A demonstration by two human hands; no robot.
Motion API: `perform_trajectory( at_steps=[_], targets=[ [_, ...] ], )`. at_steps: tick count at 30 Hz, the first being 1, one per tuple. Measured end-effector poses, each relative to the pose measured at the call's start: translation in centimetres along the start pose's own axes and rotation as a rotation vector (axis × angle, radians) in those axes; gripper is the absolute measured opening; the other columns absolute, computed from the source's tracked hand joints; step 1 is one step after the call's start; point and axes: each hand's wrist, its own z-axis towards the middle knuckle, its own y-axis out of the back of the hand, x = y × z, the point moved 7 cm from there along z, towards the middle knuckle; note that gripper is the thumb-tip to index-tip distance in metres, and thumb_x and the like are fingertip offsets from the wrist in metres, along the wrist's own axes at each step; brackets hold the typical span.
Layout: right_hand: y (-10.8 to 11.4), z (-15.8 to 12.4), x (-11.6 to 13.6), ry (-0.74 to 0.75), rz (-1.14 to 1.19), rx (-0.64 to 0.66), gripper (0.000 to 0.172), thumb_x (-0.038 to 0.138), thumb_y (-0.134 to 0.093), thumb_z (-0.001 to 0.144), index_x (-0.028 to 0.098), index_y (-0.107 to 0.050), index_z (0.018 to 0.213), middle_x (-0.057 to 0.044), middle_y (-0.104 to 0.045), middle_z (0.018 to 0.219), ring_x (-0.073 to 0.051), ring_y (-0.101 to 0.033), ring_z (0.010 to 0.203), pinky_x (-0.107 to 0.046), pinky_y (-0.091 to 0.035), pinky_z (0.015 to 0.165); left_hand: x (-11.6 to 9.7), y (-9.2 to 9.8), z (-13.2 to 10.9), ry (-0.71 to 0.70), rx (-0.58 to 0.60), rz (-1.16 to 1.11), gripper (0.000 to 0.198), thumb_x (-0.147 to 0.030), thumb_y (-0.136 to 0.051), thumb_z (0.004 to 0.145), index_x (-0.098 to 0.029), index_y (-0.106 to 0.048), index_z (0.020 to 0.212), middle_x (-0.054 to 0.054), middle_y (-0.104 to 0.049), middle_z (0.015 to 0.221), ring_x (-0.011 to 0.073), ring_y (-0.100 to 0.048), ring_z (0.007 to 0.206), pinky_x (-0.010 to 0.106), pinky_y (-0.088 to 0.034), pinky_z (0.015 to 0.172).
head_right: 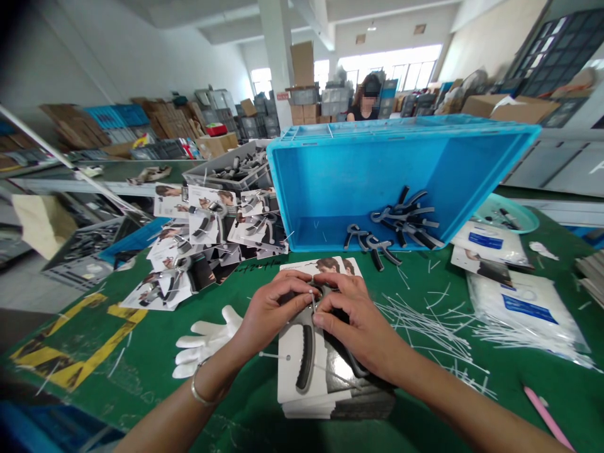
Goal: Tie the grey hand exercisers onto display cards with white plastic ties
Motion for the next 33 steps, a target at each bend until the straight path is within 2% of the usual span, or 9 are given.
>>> perform_trajectory(
  at_steps=[13,17,22,24,26,29,33],
  targets=[
    [0.1,0.0,0.3,0.024,0.000,-0.012,0.020,0.038,-0.058,0.096,0.026,-0.067,0.082,-0.001,-0.050,0.144,-0.028,-0.037,0.136,-0.050,-0.029,0.112,-0.1,0.0,0.0,-0.015,-0.011,0.013,0.007,-0.020,-0.071,0.086,-0.022,-0.077,0.089,0.008,-0.071,0.102,0.0221,-0.065,0.105,0.038,-0.049,0.098],
    [0.1,0.1,0.2,0.019,0.016,-0.017,0.020,0.037,-0.058,0.095,0.026,-0.068,0.082,-0.001,-0.051,0.143,-0.027,-0.037,0.136,-0.049,-0.029,0.112,-0.5,-0.1,0.0,-0.075,0.010,0.056,0.007,-0.019,-0.071,0.086,-0.022,-0.076,0.089,0.008,-0.072,0.099,0.0226,-0.063,0.107,0.039,-0.048,0.098],
    [0.3,0.3,0.2,-0.006,0.050,-0.016,0.021,0.040,-0.059,0.095,0.026,-0.069,0.083,-0.002,-0.053,0.140,-0.027,-0.039,0.135,-0.049,-0.027,0.113,-2.0,-0.3,-0.2,-0.254,0.093,0.145,0.008,-0.020,-0.067,0.089,-0.024,-0.074,0.090,0.004,-0.075,0.093,0.0237,-0.062,0.108,0.042,-0.044,0.098],
    [0.4,0.4,0.1,-0.023,0.068,-0.010,0.023,0.041,-0.058,0.095,0.025,-0.069,0.083,-0.003,-0.054,0.139,-0.027,-0.040,0.135,-0.049,-0.028,0.113,-2.4,-0.3,-0.1,-0.249,0.145,0.132,0.008,-0.023,-0.066,0.090,-0.023,-0.073,0.093,0.005,-0.075,0.095,0.0228,-0.063,0.104,0.041,-0.044,0.098],
    [0.4,0.6,0.0,-0.029,0.076,0.000,0.024,0.042,-0.058,0.095,0.025,-0.068,0.082,-0.003,-0.054,0.138,-0.027,-0.041,0.134,-0.049,-0.027,0.113,-2.5,-0.2,0.3,-0.179,0.176,0.107,0.009,-0.026,-0.065,0.091,-0.022,-0.073,0.094,0.005,-0.074,0.093,0.0212,-0.063,0.097,0.038,-0.045,0.094],
    [0.1,0.7,-0.2,-0.001,0.056,-0.012,0.019,0.039,-0.057,0.096,0.025,-0.067,0.087,-0.004,-0.054,0.139,-0.026,-0.041,0.135,-0.048,-0.027,0.114,-3.3,0.5,0.7,-0.128,0.150,0.169,0.011,-0.028,-0.064,0.092,-0.020,-0.071,0.086,0.004,-0.071,0.084,0.0200,-0.062,0.089,0.037,-0.044,0.089],
    [-0.4,0.7,-0.6,0.035,0.016,-0.053,0.011,0.031,-0.054,0.097,0.027,-0.062,0.103,-0.005,-0.053,0.139,-0.024,-0.039,0.137,-0.047,-0.026,0.115,-6.1,0.8,-0.4,-0.242,0.068,0.352,0.016,-0.021,-0.057,0.094,-0.019,-0.066,0.081,0.004,-0.068,0.084,0.0210,-0.059,0.092,0.040,-0.041,0.090]
  ],
)
